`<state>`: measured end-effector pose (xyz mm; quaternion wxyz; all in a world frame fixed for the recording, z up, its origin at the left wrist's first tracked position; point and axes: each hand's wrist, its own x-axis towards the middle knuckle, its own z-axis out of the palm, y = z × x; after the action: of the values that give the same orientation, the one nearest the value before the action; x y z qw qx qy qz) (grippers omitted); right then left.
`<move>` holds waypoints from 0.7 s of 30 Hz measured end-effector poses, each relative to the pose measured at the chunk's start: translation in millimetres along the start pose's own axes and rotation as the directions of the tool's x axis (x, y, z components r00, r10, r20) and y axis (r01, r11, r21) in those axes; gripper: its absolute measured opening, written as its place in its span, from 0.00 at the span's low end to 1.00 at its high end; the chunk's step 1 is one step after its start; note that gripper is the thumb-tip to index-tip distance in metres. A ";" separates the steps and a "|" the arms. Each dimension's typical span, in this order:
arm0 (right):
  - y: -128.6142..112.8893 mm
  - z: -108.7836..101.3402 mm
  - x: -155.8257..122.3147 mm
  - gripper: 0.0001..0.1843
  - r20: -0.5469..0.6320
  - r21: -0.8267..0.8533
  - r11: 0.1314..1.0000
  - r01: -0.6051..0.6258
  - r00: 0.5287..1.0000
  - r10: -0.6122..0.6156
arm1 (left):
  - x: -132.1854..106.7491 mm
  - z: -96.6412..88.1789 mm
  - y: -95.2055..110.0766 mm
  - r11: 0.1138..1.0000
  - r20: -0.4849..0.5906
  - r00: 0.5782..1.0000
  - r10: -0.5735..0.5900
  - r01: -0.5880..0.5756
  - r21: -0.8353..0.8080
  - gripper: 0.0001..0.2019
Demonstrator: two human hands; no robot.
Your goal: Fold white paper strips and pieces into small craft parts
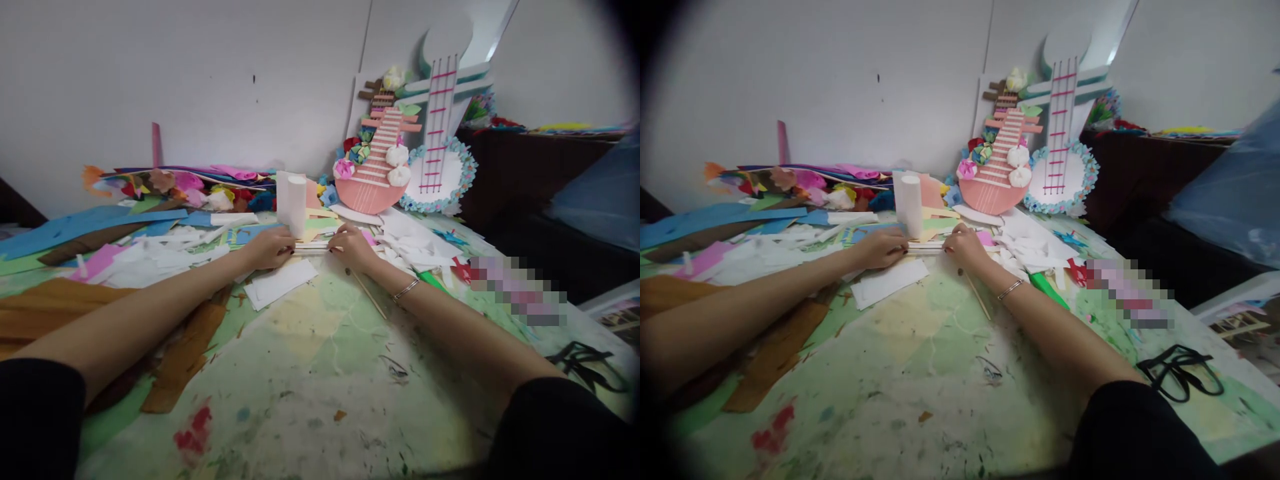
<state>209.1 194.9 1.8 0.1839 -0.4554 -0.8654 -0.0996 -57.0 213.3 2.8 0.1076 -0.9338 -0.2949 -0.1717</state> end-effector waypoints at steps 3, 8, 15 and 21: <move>3.1 2.2 -4.4 0.14 0.022 0.083 0.995 0.058 0.998 -0.060 | -5.0 5.4 -3.5 0.997 0.001 1.000 -0.024 0.024 -0.071 0.12; 9.2 5.3 -1.1 0.14 0.019 0.185 0.983 -0.003 1.000 0.000 | -0.5 11.3 -9.8 0.987 -0.008 0.995 -0.097 0.096 -0.126 0.12; 12.0 2.5 9.8 0.15 0.085 0.200 0.979 -0.041 0.996 0.024 | 8.2 8.8 -18.4 0.987 0.051 0.996 -0.076 0.083 -0.134 0.11; 11.6 2.4 12.9 0.16 0.096 0.173 0.985 0.014 0.995 -0.031 | 3.3 11.8 -16.7 0.997 0.036 0.998 -0.054 0.056 -0.055 0.13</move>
<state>211.5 212.0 5.0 0.1787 -0.4322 -0.8839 -0.0039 -61.3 232.0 -5.0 0.0717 -0.9307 -0.3176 -0.1666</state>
